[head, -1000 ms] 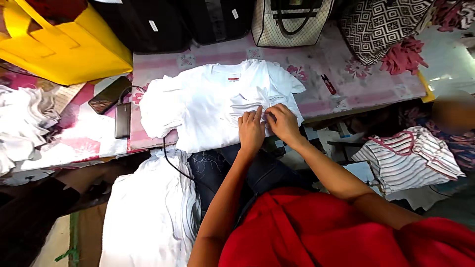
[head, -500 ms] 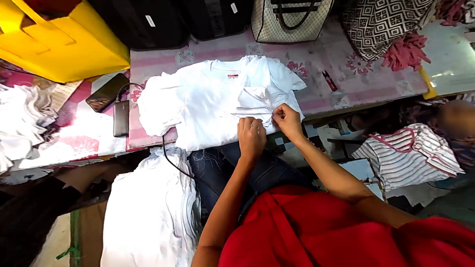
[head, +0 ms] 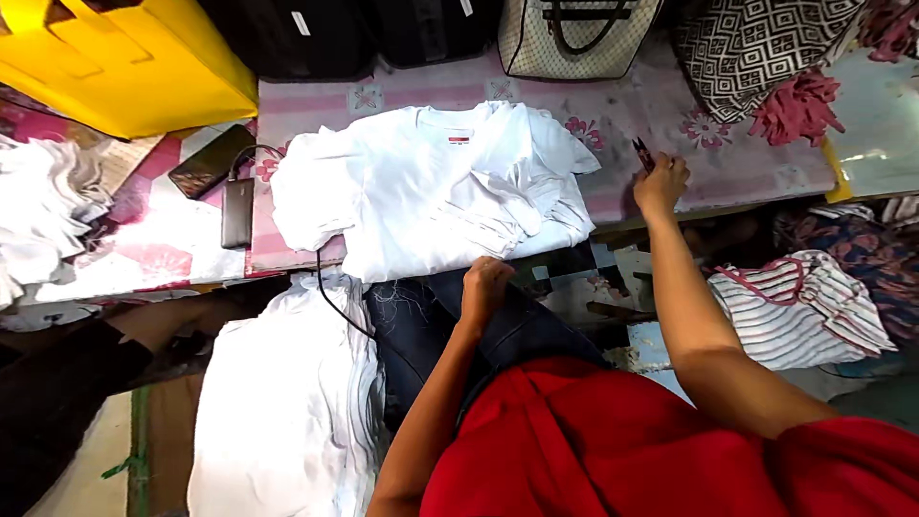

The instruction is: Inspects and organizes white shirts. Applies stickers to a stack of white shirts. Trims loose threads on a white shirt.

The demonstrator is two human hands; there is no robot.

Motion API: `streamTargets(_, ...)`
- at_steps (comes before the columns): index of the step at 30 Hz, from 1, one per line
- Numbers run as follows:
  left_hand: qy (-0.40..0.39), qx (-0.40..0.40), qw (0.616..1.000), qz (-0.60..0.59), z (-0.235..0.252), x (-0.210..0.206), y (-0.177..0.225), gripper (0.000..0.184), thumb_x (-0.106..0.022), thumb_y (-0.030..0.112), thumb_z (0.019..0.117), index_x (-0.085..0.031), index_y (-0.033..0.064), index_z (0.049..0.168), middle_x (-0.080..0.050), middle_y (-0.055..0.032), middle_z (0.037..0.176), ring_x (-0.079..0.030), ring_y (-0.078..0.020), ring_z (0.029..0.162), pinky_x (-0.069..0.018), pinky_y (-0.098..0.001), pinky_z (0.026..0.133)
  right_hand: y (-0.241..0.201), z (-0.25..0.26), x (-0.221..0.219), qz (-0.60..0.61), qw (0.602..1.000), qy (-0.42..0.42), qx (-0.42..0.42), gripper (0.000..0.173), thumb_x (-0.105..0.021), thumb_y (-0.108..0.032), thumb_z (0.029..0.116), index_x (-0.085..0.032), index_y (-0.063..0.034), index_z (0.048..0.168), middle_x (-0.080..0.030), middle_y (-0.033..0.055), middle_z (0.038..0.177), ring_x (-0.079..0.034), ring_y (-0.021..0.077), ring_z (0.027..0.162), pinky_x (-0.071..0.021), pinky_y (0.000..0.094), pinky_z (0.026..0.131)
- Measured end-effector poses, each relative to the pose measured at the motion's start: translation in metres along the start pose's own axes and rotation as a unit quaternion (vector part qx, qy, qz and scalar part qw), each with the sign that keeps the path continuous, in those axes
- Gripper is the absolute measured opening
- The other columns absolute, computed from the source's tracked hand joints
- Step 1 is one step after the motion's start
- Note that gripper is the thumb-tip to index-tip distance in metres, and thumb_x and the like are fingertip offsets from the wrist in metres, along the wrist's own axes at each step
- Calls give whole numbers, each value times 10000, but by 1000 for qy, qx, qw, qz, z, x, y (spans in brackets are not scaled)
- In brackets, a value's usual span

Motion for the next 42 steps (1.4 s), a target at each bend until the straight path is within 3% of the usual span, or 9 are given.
streamTargets(10, 72, -15, 988, 137, 33, 8, 26, 301, -766, 251, 916, -759, -39, 1001, -682, -217, 1014, -645, -390, 1014, -540, -509, 888, -15, 5, -12, -131, 990, -58, -3, 474, -540, -58, 975, -477, 154, 1394, -445, 407, 1440, -451, 588, 1331, -435, 715, 993)
streamTargets(16, 61, -66, 989, 116, 61, -5, 29, 304, -741, 137, 923, -720, -30, 1176, -700, -214, 1163, -637, -402, 1127, -499, -555, 967, -13, 11, -3, -79, 990, -106, -40, 486, -460, -142, 1033, -423, 52, 1477, -574, 384, 1322, -555, 570, 1237, -417, 738, 983)
streamTargets(18, 77, -73, 988, 113, 63, -3, 26, 274, -762, 141, 908, -742, -6, 1138, -725, -188, 1107, -650, -384, 1101, -495, -545, 962, -12, -1, 3, 92, 991, -86, -45, 417, -428, -113, 1046, -472, 77, 1415, -618, 332, 1213, -641, 452, 1087, -510, 626, 916)
streamTargets(21, 135, -101, 980, 103, 63, -9, 17, 204, -787, 133, 883, -768, 10, 1045, -743, -163, 1008, -678, -354, 1014, -507, -524, 927, -19, -50, 6, 398, 912, -97, -23, 299, -401, -221, 1084, -494, 17, 1238, -566, 36, 828, -606, 125, 661, -581, 346, 674)
streamTargets(23, 164, -126, 974, 88, 60, -15, 10, 144, -750, 86, 898, -779, 7, 1015, -743, -156, 955, -695, -330, 958, -527, -492, 922, -36, -93, 9, 483, 857, -177, 11, 275, -382, -317, 1107, -558, -106, 1095, -600, -56, 794, -633, 71, 681, -595, 310, 717)
streamTargets(26, 184, -162, 967, 66, 57, -19, 6, 113, -692, -8, 888, -770, -15, 969, -713, -170, 932, -691, -312, 912, -565, -437, 862, -74, -140, 7, 434, 858, -250, 114, 279, -406, -139, 1066, -601, -39, 1238, -621, -7, 873, -570, 43, 674, -533, 251, 648)
streamTargets(28, 195, -205, 955, 86, 55, -20, 4, 92, -696, -25, 880, -764, -29, 941, -685, -187, 903, -682, -310, 859, -576, -418, 798, -101, -162, 0, 338, 894, -233, 180, 245, -502, -152, 1041, -649, -2, 1167, -599, 51, 792, -483, 95, 583, -441, 283, 539)
streamTargets(33, 189, -265, 934, 146, 40, -25, -7, 79, -676, -85, 842, -737, -35, 847, -698, -220, 977, -688, -354, 907, -575, -438, 819, -135, -182, -16, 121, 950, -168, 234, 274, -686, -241, 986, -691, 21, 1065, -676, 199, 863, -666, 364, 774, -538, 571, 694)
streamTargets(42, 196, -246, 939, 140, 20, -30, -17, 175, -656, -36, 900, -773, 5, 1025, -731, -185, 1059, -700, -328, 998, -569, -407, 902, -112, -183, -23, 170, 951, -186, 182, 202, -644, -199, 1005, -706, -7, 1003, -654, 175, 803, -628, 317, 682, -516, 518, 616)
Point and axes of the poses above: each hand's wrist, its own z-axis towards the middle knuckle, its own x-axis out of the back of the hand, y = z × x, the point moved 3 cm from there along z, towards the middle knuckle
